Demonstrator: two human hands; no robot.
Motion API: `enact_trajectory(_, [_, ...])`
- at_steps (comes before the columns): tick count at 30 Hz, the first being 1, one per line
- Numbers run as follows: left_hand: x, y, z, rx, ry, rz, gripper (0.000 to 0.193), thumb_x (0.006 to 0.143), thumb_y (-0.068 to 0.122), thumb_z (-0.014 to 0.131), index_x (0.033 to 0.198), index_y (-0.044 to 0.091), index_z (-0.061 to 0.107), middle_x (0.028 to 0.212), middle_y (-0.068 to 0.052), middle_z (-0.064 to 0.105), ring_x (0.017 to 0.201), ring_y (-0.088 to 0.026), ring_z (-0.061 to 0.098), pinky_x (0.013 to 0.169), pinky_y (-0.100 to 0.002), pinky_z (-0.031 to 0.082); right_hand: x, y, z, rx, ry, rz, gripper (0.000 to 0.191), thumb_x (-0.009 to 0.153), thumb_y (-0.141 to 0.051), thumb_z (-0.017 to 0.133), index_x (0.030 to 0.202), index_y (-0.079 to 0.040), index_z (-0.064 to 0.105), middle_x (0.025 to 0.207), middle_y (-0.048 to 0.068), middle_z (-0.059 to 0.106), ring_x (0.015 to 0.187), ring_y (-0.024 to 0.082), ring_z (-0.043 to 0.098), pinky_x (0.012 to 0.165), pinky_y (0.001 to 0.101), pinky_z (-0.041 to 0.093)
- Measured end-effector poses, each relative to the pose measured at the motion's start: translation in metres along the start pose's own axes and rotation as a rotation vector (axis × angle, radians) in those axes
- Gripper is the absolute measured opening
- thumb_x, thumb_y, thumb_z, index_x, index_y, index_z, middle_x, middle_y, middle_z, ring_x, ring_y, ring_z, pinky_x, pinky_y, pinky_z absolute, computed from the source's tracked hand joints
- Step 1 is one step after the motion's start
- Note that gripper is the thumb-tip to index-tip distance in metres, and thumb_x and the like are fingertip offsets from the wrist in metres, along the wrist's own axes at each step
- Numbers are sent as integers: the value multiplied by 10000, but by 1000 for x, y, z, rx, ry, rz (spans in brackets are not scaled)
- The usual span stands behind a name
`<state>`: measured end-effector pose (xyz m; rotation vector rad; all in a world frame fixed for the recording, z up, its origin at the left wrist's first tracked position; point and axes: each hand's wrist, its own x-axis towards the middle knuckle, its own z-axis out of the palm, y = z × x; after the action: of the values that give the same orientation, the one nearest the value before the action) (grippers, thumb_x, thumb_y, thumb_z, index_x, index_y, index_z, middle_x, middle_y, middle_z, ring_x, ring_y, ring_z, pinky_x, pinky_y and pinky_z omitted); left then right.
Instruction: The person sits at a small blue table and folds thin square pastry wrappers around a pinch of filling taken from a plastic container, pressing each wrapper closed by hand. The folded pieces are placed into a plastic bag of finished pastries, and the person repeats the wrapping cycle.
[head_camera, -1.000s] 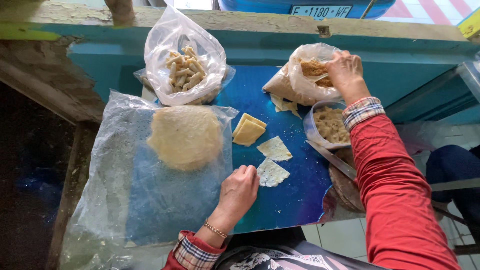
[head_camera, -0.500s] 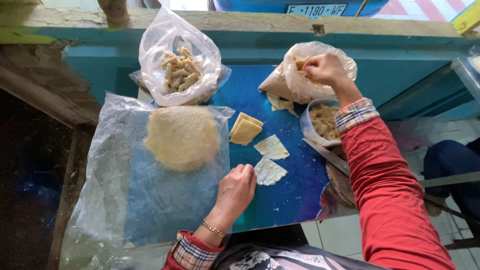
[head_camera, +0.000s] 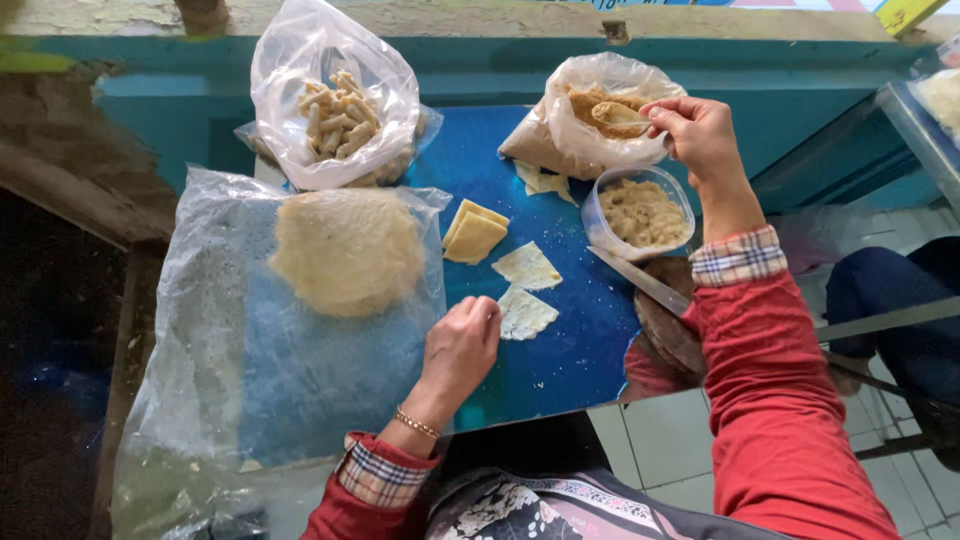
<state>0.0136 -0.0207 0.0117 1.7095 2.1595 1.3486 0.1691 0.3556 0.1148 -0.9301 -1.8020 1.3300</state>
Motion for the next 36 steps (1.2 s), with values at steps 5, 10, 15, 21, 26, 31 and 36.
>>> enact_trajectory(5, [-1,2,-7,-115,62,22,43,947,108,662,988,96,655,878,-106,633,808,-326,663,677,-423,532,-89,-20,21,-53,-103,2,146,983,-95,666,1049,-36,782,787,-6,675,595,6,486,524,175,329])
enact_trajectory(10, [1,3,-9,-162,67,22,124,944,114,668,1065,121,692,940,-96,639,857,-304,665,726,-413,543,-176,-6,56,-138,-237,38,172,965,-116,659,1045,-27,783,836,18,712,777,73,637,701,204,486])
enact_trajectory(15, [0,6,-8,-97,-25,123,218,905,95,668,1112,152,711,1000,-92,619,938,-303,646,760,-412,551,-216,18,89,-258,-290,52,155,939,-109,678,1028,-37,782,839,7,742,771,71,661,703,241,538])
enact_trajectory(21, [-2,11,0,73,-141,187,227,876,89,670,1083,178,702,993,-78,591,930,-287,625,739,-415,549,-225,17,92,-441,-237,-221,126,914,-96,723,1021,-52,774,907,76,733,807,168,709,726,284,546])
enact_trajectory(26, [-2,9,8,130,-136,225,251,854,102,684,1095,173,692,996,-84,584,925,-284,623,720,-411,539,-221,14,89,-473,-221,-256,121,914,-92,721,1017,-66,778,900,83,729,798,186,705,717,289,539])
enact_trajectory(31, [-2,6,9,137,-111,206,225,874,112,691,1093,160,689,1003,-76,585,934,-279,624,744,-406,544,-216,18,81,-471,-227,-199,124,917,-78,712,1022,-61,776,894,73,725,779,169,689,697,284,529])
enact_trajectory(36, [0,4,9,152,-84,212,311,817,72,675,1125,111,690,1037,-102,577,971,-306,606,773,-420,533,-209,14,69,-207,-200,-14,151,931,-44,658,1040,-33,761,900,2,733,804,87,666,712,241,524])
